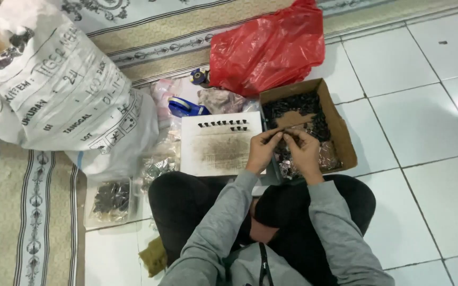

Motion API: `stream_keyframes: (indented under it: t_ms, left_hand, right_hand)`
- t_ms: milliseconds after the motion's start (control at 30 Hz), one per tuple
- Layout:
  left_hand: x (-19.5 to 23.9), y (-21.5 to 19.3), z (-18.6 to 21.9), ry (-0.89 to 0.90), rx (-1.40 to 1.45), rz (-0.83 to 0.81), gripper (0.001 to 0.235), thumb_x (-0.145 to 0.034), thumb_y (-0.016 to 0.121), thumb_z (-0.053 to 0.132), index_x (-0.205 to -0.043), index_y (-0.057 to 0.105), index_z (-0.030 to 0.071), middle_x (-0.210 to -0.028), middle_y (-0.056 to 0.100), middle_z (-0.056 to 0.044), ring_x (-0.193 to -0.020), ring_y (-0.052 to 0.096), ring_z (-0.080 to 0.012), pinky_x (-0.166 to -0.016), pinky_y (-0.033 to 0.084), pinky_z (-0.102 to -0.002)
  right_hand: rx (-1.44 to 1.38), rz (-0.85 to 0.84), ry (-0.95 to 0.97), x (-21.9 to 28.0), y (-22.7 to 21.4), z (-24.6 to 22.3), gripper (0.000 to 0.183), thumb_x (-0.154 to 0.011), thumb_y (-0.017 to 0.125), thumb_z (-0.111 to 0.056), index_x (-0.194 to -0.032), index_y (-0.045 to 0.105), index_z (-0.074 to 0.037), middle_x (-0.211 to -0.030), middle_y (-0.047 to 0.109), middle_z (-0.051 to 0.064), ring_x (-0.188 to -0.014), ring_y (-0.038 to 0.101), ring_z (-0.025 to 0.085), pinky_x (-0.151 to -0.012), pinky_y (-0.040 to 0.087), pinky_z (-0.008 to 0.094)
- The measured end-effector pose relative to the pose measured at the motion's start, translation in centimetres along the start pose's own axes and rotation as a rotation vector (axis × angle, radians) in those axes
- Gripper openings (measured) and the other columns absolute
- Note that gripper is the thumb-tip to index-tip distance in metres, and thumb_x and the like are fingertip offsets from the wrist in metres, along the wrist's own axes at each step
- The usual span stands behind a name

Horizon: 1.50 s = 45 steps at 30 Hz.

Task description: A person is seen sitting on the floor, sorting small metal components from a cardboard box into a white template tray and occasionally using a marker to mark the tray.

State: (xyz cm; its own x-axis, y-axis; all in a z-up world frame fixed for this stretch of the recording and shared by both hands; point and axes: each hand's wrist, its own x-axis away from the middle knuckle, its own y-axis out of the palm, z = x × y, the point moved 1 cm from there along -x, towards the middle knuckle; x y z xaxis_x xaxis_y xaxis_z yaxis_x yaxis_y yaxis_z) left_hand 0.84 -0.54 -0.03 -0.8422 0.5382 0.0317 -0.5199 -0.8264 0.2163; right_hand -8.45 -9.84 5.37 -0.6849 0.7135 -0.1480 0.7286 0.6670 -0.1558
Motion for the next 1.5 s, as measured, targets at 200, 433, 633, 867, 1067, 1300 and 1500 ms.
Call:
stream_keyframes:
  t_ms: [200, 433, 633, 867, 1067, 1300, 1500]
  left_hand:
    - [1.4, -6.4, 5.8, 0.083, -0.284, 0.149, 0.031, -0.098, 0.069, 0.011, -0.127, 0.071, 0.003, -0.112, 0.073, -0.021, -0.102, 0.071, -0.0281, -0.085, 0.059, -0.036]
    - [0.2, -13.5, 5.1, -0.029, -0.595, 0.355, 0.033, -0.095, 0.058, 0.005, -0.126, 0.068, -0.003, -0.103, 0.070, -0.024, -0.095, 0.071, -0.0366, -0.080, 0.061, -0.044]
    - [-1.2, -14.2, 3.8, -0.210, -0.497, 0.247, 0.043, -0.096, 0.052, 0.001, -0.137, 0.061, -0.004, -0.121, 0.068, -0.027, -0.117, 0.066, -0.0404, -0.099, 0.056, -0.047]
    - [-0.9, -13.4, 5.7, -0.261, -0.467, 0.209, 0.045, -0.096, 0.052, 0.004, -0.140, 0.059, -0.006, -0.131, 0.065, -0.029, -0.126, 0.062, -0.0412, -0.105, 0.052, -0.048]
    - [-1.0, -13.4, 5.5, -0.265, -0.466, 0.215, 0.046, -0.096, 0.051, 0.005, -0.140, 0.058, -0.007, -0.132, 0.064, -0.031, -0.127, 0.061, -0.0429, -0.105, 0.051, -0.049]
    - [-1.1, -13.3, 4.9, -0.250, -0.459, 0.217, 0.046, -0.096, 0.051, 0.006, -0.140, 0.059, -0.007, -0.133, 0.063, -0.031, -0.129, 0.059, -0.0419, -0.109, 0.049, -0.048]
    - [-1.2, -13.1, 4.7, -0.220, -0.487, 0.213, 0.046, -0.095, 0.051, 0.006, -0.139, 0.059, -0.008, -0.133, 0.063, -0.032, -0.130, 0.058, -0.0441, -0.110, 0.048, -0.050]
  right_hand:
    - [0.276, -0.266, -0.194, -2.2, 5.7, 0.4, 0.013, -0.093, 0.076, -0.008, -0.105, 0.077, -0.004, -0.084, 0.070, 0.017, -0.080, 0.070, 0.031, -0.068, 0.057, 0.039]
    - [0.750, -0.431, -0.570, -6.4, 14.9, 4.4, 0.012, -0.085, 0.079, -0.015, -0.096, 0.077, -0.014, -0.090, 0.062, 0.008, -0.092, 0.063, 0.032, -0.081, 0.050, 0.043]
    - [0.943, -0.448, -0.663, -6.5, 17.8, 4.9, 0.011, -0.080, 0.079, -0.017, -0.091, 0.076, -0.017, -0.092, 0.054, 0.005, -0.094, 0.056, 0.030, -0.082, 0.043, 0.042]
    - [1.019, -0.458, -0.637, -6.8, 17.8, 5.9, 0.010, -0.081, 0.078, -0.019, -0.090, 0.074, -0.017, -0.094, 0.052, 0.005, -0.092, 0.055, 0.030, -0.079, 0.042, 0.041]
    - [1.003, -0.467, -0.640, -6.9, 17.9, 6.3, 0.008, -0.084, 0.077, -0.019, -0.091, 0.074, -0.017, -0.095, 0.052, 0.005, -0.092, 0.056, 0.030, -0.079, 0.043, 0.041]
    - [0.974, -0.499, -0.613, -6.8, 17.6, 6.3, 0.014, -0.084, 0.076, -0.019, -0.098, 0.074, -0.017, -0.096, 0.053, 0.005, -0.093, 0.056, 0.030, -0.079, 0.042, 0.041]
    - [0.975, -0.487, -0.637, -6.5, 17.4, 6.3, 0.018, -0.083, 0.076, -0.018, -0.101, 0.073, -0.015, -0.096, 0.052, 0.005, -0.092, 0.055, 0.030, -0.078, 0.043, 0.041]
